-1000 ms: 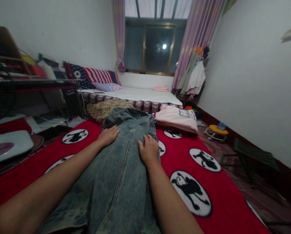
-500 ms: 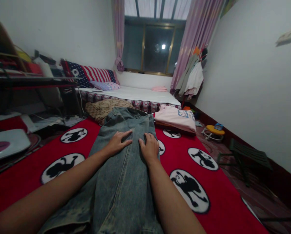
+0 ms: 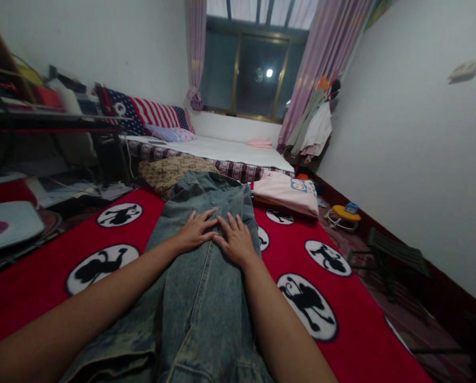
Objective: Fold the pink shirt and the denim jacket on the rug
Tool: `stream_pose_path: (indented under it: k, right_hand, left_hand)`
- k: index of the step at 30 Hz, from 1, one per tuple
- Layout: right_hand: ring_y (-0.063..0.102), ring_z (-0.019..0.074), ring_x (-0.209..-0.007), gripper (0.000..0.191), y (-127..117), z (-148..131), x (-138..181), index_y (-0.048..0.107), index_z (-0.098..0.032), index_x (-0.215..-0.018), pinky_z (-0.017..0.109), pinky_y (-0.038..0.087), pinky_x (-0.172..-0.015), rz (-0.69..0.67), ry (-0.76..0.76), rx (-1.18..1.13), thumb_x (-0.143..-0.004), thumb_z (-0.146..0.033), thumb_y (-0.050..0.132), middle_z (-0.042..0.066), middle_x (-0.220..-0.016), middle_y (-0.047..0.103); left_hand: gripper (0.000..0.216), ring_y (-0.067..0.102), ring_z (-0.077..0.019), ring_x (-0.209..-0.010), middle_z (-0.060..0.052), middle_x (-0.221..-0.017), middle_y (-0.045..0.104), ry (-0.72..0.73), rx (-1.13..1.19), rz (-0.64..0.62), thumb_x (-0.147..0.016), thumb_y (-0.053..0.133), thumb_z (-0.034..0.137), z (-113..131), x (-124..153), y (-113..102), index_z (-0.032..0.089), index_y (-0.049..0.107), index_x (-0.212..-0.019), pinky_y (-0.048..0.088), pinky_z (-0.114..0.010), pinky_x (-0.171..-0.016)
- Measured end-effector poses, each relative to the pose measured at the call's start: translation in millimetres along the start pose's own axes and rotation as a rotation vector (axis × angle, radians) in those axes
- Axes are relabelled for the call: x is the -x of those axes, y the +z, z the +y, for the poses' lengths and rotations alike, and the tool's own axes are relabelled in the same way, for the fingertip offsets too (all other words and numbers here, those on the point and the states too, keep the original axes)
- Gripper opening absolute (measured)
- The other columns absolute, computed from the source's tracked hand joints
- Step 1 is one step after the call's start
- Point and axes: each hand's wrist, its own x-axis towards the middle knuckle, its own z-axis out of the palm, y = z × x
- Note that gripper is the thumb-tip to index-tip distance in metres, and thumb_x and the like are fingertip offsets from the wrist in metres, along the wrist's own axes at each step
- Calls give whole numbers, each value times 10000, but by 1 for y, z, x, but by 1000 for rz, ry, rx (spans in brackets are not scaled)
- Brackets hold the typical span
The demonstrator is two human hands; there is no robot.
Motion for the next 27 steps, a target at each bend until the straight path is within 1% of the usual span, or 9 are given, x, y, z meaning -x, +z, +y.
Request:
stream_pose_path:
  k: [2, 4, 8, 12, 16, 20, 23, 25, 27]
  right_hand:
    - [146, 258, -1477, 635, 2, -1, 1, 312, -260, -1503, 465, 231, -1149, -42, 24, -1, -940, -531, 423, 44, -1596, 226]
    - [179, 250, -1470, 628, 4, -2, 1, 340, -225, -1492, 446, 235, -1152, -14, 42, -16, -945, -523, 420, 67, -1587, 250]
    - [411, 212, -1348, 413, 3, 3, -8, 585, -241, -1311, 379, 336, -1097, 158, 93, -100, -952, -394, 451, 77, -1442, 490]
    - [494, 238, -1239, 256, -2, 18, -39, 732, -213, -1042, 373, 388, -1047, 369, 174, -138, -861, -273, 561, 109, -1312, 550]
    - [499, 283, -1223, 354, -7, 35, -84, 693, -166, -1122, 410, 381, -1051, 477, 313, -195, -789, -263, 617, 150, -1271, 565]
    - [530, 293, -1198, 583, -9, 50, -118, 576, -85, -1270, 372, 408, -1023, 452, 451, -257, -756, -351, 645, 185, -1223, 609]
    - [556, 279, -1177, 713, -10, 59, -134, 447, -95, -1399, 350, 441, -979, 402, 475, -181, -769, -376, 628, 186, -1293, 577]
    - [577, 247, -1160, 661, -11, 63, -141, 430, -140, -1426, 320, 451, -961, 270, 431, -89, -806, -310, 582, 148, -1305, 585]
    - [619, 209, -1096, 537, -9, 65, -147, 538, -167, -1353, 277, 462, -931, 111, 388, -22, -817, -196, 523, 103, -1227, 646]
  left_hand:
    - [462, 315, -293, -1415, -113, -1571, 271, -3, 11, 46, -884, 577, 390, 1, 1, 0, 261, 557, -1327, 164, -597, -1149]
    - [451, 306, -281, -1421, -106, -1567, 287, 16, 21, 68, -887, 575, 397, 3, 2, -2, 262, 564, -1317, 177, -589, -1151]
    - [467, 330, -274, -1412, -117, -1524, 374, 42, 1, 4, -915, 534, 416, 6, 2, -2, 252, 530, -1352, 144, -611, -1149]
    - [494, 356, -280, -1397, -112, -1505, 408, 47, -17, -20, -913, 530, 449, 4, 0, 0, 263, 511, -1369, 111, -621, -1149]
    - [490, 385, -263, -1378, -92, -1494, 430, 52, 11, -35, -914, 527, 460, 3, 0, 0, 272, 509, -1367, 96, -620, -1153]
    - [491, 450, -261, -1316, -85, -1426, 512, 52, 47, -13, -891, 574, 447, 4, 1, -2, 263, 532, -1344, 125, -587, -1159]
    - [472, 512, -253, -1222, -70, -1295, 594, 56, 73, 51, -842, 645, 434, 4, 1, -2, 258, 592, -1277, 199, -529, -1147]
    - [461, 536, -251, -1151, -64, -1193, 616, 55, 78, 95, -799, 691, 441, 3, 1, -1, 255, 634, -1218, 296, -474, -1095]
    - [457, 544, -253, -1095, -62, -1122, 614, 54, 77, 123, -768, 717, 455, 2, 0, 0, 254, 658, -1175, 372, -428, -1016]
